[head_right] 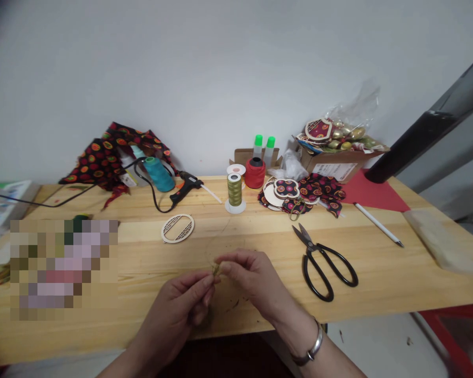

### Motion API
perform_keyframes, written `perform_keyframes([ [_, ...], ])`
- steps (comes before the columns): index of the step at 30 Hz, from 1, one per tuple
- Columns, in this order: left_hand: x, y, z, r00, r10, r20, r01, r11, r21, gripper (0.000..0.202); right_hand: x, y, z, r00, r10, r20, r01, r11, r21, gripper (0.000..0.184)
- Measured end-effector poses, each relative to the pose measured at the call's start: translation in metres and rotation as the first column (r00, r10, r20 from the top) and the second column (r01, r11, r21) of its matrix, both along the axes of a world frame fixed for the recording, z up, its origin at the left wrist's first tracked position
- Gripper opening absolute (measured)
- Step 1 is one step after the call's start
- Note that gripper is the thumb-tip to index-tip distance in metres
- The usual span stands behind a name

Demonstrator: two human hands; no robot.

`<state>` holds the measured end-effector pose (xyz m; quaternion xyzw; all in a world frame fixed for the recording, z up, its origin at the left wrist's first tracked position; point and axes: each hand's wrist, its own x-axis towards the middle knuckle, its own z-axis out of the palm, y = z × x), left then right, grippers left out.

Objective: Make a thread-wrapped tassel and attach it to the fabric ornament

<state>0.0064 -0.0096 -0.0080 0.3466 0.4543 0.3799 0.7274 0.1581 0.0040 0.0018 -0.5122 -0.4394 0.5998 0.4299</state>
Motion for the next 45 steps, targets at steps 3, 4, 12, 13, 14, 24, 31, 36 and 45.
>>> perform_keyframes([
  [3,0.000,-0.001,-0.001,0.999,-0.027,-0.019,0.028,1.000,0.007,0.028,-0.001,0.000,0.000,0.994,0.088,-0.071,-0.089,0.996,-0.009,0.019],
  [4,0.000,-0.001,-0.002,0.999,-0.038,-0.033,0.039,0.999,0.009,0.029,-0.001,-0.001,0.000,0.992,0.093,-0.082,-0.093,0.996,0.002,0.015],
  [12,-0.003,-0.002,0.000,0.966,-0.152,-0.207,0.171,0.982,0.075,0.028,-0.006,-0.004,0.003,0.996,-0.012,0.090,0.000,0.991,0.136,0.011],
  [13,-0.004,-0.002,0.001,0.959,-0.165,-0.232,0.189,0.978,0.085,0.027,-0.006,-0.004,0.003,0.994,-0.014,0.110,-0.003,0.989,0.148,0.011],
  [14,-0.004,-0.002,0.001,0.953,-0.171,-0.251,0.201,0.975,0.098,0.026,-0.006,-0.005,0.003,0.992,-0.014,0.128,-0.007,0.987,0.161,0.012],
  [24,-0.009,-0.006,0.001,0.985,-0.074,-0.156,0.095,0.986,0.135,0.023,-0.001,0.000,-0.001,0.945,-0.146,0.293,0.066,0.961,0.269,0.015],
  [31,-0.018,-0.004,0.010,0.982,0.104,-0.156,-0.065,0.970,0.235,0.018,0.035,0.019,-0.014,0.583,-0.312,0.751,-0.221,0.828,0.515,0.019],
  [36,-0.020,-0.001,0.012,0.972,0.123,-0.200,-0.040,0.926,0.375,0.022,0.035,0.018,-0.018,0.401,-0.283,0.871,-0.367,0.822,0.436,0.024],
  [45,-0.037,0.000,0.048,0.980,0.192,0.054,-0.195,0.876,0.440,0.011,0.037,0.020,-0.026,0.399,-0.267,0.877,-0.384,0.820,0.424,0.017],
])
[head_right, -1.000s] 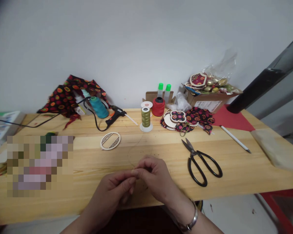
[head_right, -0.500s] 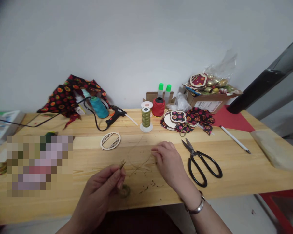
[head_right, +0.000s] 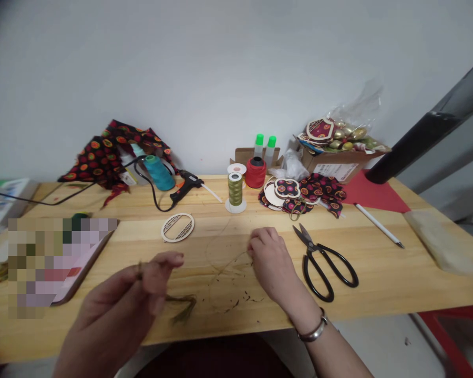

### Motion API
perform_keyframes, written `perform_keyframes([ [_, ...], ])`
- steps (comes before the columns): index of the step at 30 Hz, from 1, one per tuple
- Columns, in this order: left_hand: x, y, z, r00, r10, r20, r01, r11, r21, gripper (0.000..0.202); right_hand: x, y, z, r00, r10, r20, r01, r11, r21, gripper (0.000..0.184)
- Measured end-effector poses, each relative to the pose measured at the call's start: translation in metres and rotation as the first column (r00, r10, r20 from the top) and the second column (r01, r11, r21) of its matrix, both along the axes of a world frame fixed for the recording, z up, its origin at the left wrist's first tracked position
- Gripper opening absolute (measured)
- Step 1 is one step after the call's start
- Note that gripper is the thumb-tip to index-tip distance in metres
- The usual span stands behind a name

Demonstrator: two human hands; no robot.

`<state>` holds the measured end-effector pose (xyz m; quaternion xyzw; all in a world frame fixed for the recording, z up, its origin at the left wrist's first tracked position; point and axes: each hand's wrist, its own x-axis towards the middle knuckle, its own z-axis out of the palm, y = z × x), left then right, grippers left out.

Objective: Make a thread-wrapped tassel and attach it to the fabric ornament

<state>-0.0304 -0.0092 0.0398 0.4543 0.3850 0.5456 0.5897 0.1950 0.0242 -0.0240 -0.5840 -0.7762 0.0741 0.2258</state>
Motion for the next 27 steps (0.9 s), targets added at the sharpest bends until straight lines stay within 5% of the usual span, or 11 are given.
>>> perform_keyframes([
  [5,-0.019,-0.007,0.021,0.950,-0.119,0.290,0.138,0.989,-0.047,0.016,0.001,0.000,0.000,0.993,-0.038,-0.110,0.040,0.999,0.013,0.016],
  [7,-0.021,-0.007,0.022,0.941,-0.061,0.334,0.102,0.989,-0.108,0.015,0.001,-0.001,0.003,0.980,-0.045,-0.196,0.042,0.999,-0.020,0.015],
  [8,-0.020,-0.005,0.021,0.949,0.013,0.316,0.050,0.981,-0.188,0.016,0.000,-0.001,0.004,0.969,-0.059,-0.238,0.048,0.998,-0.050,0.015],
  [13,0.000,0.013,-0.001,0.988,-0.044,0.148,0.090,0.942,-0.322,0.012,-0.002,-0.005,0.013,0.928,-0.106,-0.357,0.029,0.976,-0.214,0.016],
  [20,0.023,0.021,-0.025,0.991,-0.123,0.055,0.134,0.912,-0.388,0.021,-0.005,-0.009,0.024,0.915,-0.083,-0.395,-0.001,0.978,-0.208,0.015],
  [23,0.028,0.022,-0.025,0.990,-0.139,0.022,0.137,0.909,-0.395,0.025,-0.006,-0.009,0.027,0.938,-0.081,-0.338,0.014,0.981,-0.196,0.014],
  [27,0.030,0.022,-0.025,0.991,-0.135,0.014,0.130,0.915,-0.382,0.025,-0.008,-0.010,0.021,0.995,-0.103,0.014,0.104,0.986,-0.131,0.012],
])
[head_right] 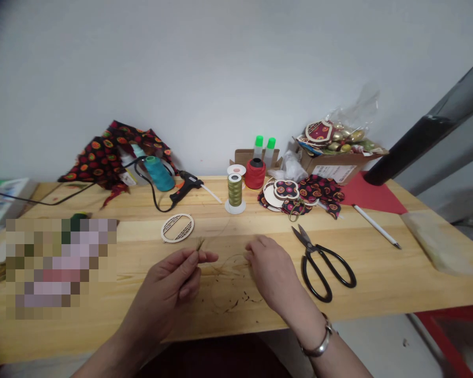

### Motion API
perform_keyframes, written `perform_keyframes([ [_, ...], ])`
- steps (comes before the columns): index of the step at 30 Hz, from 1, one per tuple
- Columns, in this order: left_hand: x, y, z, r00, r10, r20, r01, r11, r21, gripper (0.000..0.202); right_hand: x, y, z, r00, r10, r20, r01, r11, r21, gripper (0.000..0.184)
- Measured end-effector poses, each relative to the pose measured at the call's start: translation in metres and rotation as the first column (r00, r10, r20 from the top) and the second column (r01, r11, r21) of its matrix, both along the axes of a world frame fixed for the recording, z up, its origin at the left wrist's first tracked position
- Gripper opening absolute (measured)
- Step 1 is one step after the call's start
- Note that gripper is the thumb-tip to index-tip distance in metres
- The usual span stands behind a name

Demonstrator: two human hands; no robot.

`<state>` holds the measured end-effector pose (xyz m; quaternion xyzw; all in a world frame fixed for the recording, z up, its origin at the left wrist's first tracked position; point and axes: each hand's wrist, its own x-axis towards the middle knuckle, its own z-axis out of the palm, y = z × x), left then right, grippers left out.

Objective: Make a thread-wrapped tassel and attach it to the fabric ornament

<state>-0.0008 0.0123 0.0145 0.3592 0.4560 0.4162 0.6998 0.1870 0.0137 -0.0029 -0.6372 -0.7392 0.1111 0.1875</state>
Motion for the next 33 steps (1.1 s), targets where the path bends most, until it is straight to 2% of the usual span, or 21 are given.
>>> perform_keyframes([
  [2,0.000,-0.001,-0.001,1.000,0.011,-0.003,-0.011,1.000,-0.004,0.025,-0.002,-0.003,-0.006,0.984,-0.015,0.177,0.008,0.999,0.040,0.011],
  [5,0.000,-0.002,-0.002,1.000,0.025,0.000,-0.025,1.000,-0.015,0.025,-0.005,-0.008,-0.015,0.942,-0.021,0.335,-0.012,0.995,0.096,0.012],
  [10,0.002,-0.002,-0.002,0.999,0.044,-0.029,-0.045,0.999,-0.009,0.024,-0.005,-0.009,-0.023,0.919,0.004,0.394,-0.071,0.985,0.156,0.018],
  [14,0.003,-0.003,-0.003,0.992,0.009,-0.128,-0.004,0.999,0.039,0.019,0.000,-0.007,-0.017,0.963,0.081,0.257,-0.125,0.979,0.159,0.018],
  [19,0.005,-0.003,-0.001,0.939,-0.113,-0.325,0.189,0.958,0.215,0.030,-0.003,-0.010,0.002,0.966,0.221,0.132,-0.241,0.958,0.157,0.018],
  [22,0.006,-0.003,-0.003,0.919,-0.143,-0.368,0.233,0.949,0.213,0.023,-0.007,-0.012,0.011,0.965,0.261,0.025,-0.261,0.947,0.186,0.019],
  [25,0.006,-0.004,-0.005,0.927,-0.161,-0.340,0.225,0.961,0.159,0.019,-0.012,-0.013,0.015,0.944,0.270,-0.188,-0.235,0.954,0.185,0.019],
  [28,0.006,-0.005,-0.008,0.957,-0.170,-0.235,0.194,0.978,0.082,0.021,-0.014,-0.012,0.014,0.886,0.198,-0.419,-0.158,0.979,0.129,0.017],
  [33,0.006,-0.005,-0.010,0.994,-0.098,-0.039,0.095,0.994,-0.053,0.021,-0.014,-0.010,0.010,0.749,-0.061,-0.660,0.054,0.998,-0.030,0.013],
])
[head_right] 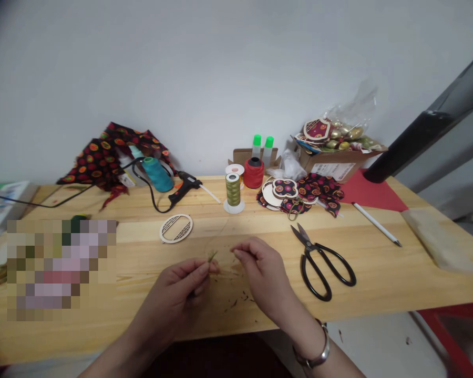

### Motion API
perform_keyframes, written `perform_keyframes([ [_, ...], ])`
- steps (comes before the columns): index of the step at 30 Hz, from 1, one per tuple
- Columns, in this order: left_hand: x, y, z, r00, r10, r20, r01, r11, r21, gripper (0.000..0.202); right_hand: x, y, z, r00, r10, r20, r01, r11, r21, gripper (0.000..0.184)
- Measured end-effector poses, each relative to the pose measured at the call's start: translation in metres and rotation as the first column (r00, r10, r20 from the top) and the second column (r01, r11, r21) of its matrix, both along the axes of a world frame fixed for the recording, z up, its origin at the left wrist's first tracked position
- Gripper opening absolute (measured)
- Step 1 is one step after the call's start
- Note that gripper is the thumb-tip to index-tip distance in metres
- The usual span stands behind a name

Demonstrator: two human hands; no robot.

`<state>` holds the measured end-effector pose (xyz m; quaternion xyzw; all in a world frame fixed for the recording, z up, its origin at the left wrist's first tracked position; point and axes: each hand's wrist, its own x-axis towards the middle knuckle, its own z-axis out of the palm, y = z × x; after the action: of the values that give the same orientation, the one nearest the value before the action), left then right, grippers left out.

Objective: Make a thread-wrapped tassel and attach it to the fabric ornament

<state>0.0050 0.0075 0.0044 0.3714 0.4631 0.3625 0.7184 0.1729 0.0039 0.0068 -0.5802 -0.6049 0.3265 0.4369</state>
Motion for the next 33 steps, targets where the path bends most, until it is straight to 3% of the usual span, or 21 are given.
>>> perform_keyframes([
  [6,0.000,-0.001,0.000,0.998,0.016,0.066,-0.014,1.000,-0.018,0.020,-0.009,-0.002,0.003,0.954,-0.005,-0.300,-0.055,0.980,-0.190,0.010],
  [10,0.001,-0.002,0.000,0.998,-0.002,0.069,0.003,1.000,-0.026,0.021,-0.016,-0.002,0.008,0.918,-0.016,-0.397,-0.073,0.975,-0.209,0.004],
  [21,-0.001,-0.004,-0.004,0.998,0.011,0.056,-0.012,1.000,0.011,0.023,-0.017,-0.003,0.006,0.914,0.019,-0.404,-0.109,0.974,-0.199,0.007],
  [27,0.000,-0.004,-0.003,0.999,0.034,-0.022,-0.032,0.996,0.085,0.025,-0.015,-0.010,0.012,0.919,0.232,-0.318,-0.259,0.965,-0.044,0.007],
  [33,0.003,-0.007,0.000,1.000,0.003,-0.025,0.000,0.995,0.096,0.021,-0.018,-0.004,0.009,0.938,0.097,-0.333,-0.128,0.989,-0.071,0.010],
])
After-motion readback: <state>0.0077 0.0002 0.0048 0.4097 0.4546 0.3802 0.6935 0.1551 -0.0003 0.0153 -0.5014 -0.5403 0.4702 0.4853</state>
